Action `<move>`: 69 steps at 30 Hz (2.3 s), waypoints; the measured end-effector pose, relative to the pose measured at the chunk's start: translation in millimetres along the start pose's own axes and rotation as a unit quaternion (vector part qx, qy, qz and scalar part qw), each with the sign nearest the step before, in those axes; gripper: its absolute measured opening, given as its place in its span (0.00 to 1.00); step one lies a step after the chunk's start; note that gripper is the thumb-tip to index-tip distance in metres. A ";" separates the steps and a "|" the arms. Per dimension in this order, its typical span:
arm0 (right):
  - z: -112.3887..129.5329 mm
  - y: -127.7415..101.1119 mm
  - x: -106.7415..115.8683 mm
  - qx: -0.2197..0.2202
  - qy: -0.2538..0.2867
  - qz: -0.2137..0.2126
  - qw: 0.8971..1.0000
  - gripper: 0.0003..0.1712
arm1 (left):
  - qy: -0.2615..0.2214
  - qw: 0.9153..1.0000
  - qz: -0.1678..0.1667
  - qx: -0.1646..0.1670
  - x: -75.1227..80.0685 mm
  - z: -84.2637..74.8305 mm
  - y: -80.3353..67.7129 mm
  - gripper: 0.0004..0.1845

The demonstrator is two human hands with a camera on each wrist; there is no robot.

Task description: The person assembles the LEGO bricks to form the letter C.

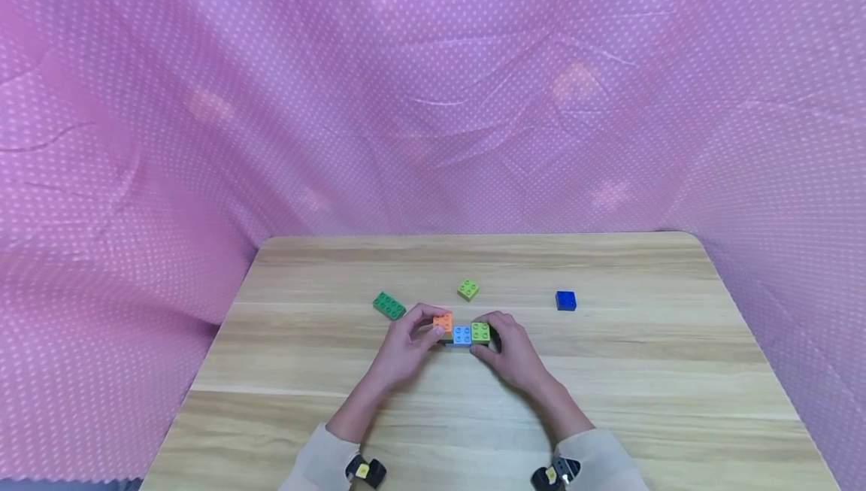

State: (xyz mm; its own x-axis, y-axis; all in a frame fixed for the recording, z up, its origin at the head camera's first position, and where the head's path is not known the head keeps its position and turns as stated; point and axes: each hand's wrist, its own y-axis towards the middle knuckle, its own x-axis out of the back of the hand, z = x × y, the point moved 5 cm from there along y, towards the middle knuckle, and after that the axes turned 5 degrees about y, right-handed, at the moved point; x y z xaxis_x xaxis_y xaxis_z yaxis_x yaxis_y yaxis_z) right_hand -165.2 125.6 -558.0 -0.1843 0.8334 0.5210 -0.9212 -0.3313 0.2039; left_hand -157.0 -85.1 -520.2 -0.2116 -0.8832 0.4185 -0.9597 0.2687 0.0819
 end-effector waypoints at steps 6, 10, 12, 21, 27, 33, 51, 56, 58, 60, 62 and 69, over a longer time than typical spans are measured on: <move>-1.8 0.7 -0.1 -0.006 -0.002 0.005 1.000 0.24 | -0.003 1.000 0.023 0.004 1.2 2.2 2.1 0.15; -1.0 1.4 0.0 -0.003 0.000 0.007 1.000 0.24 | -0.001 0.999 0.046 0.003 4.0 2.0 4.4 0.14; 0.1 1.8 0.3 0.000 0.004 0.008 1.000 0.23 | 0.004 0.998 0.062 0.000 7.0 1.4 6.9 0.14; 0.3 2.8 0.7 -0.002 0.006 0.009 1.000 0.23 | 0.080 0.993 0.071 -0.039 34.0 -0.9 56.0 0.16; 0.8 2.7 1.7 -0.004 0.012 0.014 1.000 0.22 | 0.250 0.959 0.118 -0.067 34.2 -2.5 100.5 0.20; 3.7 3.2 3.0 0.010 0.017 0.013 1.000 0.23 | 0.361 0.904 0.194 -0.119 16.6 -6.2 127.3 0.25; -0.2 2.7 3.8 0.007 0.021 0.021 1.000 0.22 | 0.385 0.887 0.219 -0.133 -14.8 5.5 139.2 0.23; -0.2 2.8 4.5 0.002 0.022 0.017 1.000 0.22 | 0.313 0.923 0.189 -0.117 -3.9 4.0 133.7 0.23; -0.2 3.0 4.2 0.000 0.022 0.018 1.000 0.23 | 0.279 0.938 0.175 -0.108 2.8 2.1 129.2 0.24; -0.1 3.1 4.2 0.002 0.021 0.020 1.000 0.23 | 0.242 0.951 0.162 -0.101 9.7 -0.3 123.0 0.25; -0.1 3.5 4.2 0.003 0.022 0.019 1.000 0.23 | 0.213 0.961 0.149 -0.095 17.6 -3.4 115.4 0.26; 0.4 4.1 3.7 0.009 0.022 0.014 1.000 0.23 | 0.133 0.982 0.106 -0.084 37.8 -17.8 73.9 0.23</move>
State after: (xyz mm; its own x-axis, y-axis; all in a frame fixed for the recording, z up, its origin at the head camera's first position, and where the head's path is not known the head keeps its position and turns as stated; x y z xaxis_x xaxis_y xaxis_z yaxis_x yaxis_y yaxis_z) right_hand -169.5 127.1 -554.9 -0.2241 0.8422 0.4903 -0.9094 -0.3616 0.2054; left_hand -232.7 -91.7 -482.3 -0.3256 -0.6755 0.6616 -0.8510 0.5143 0.1062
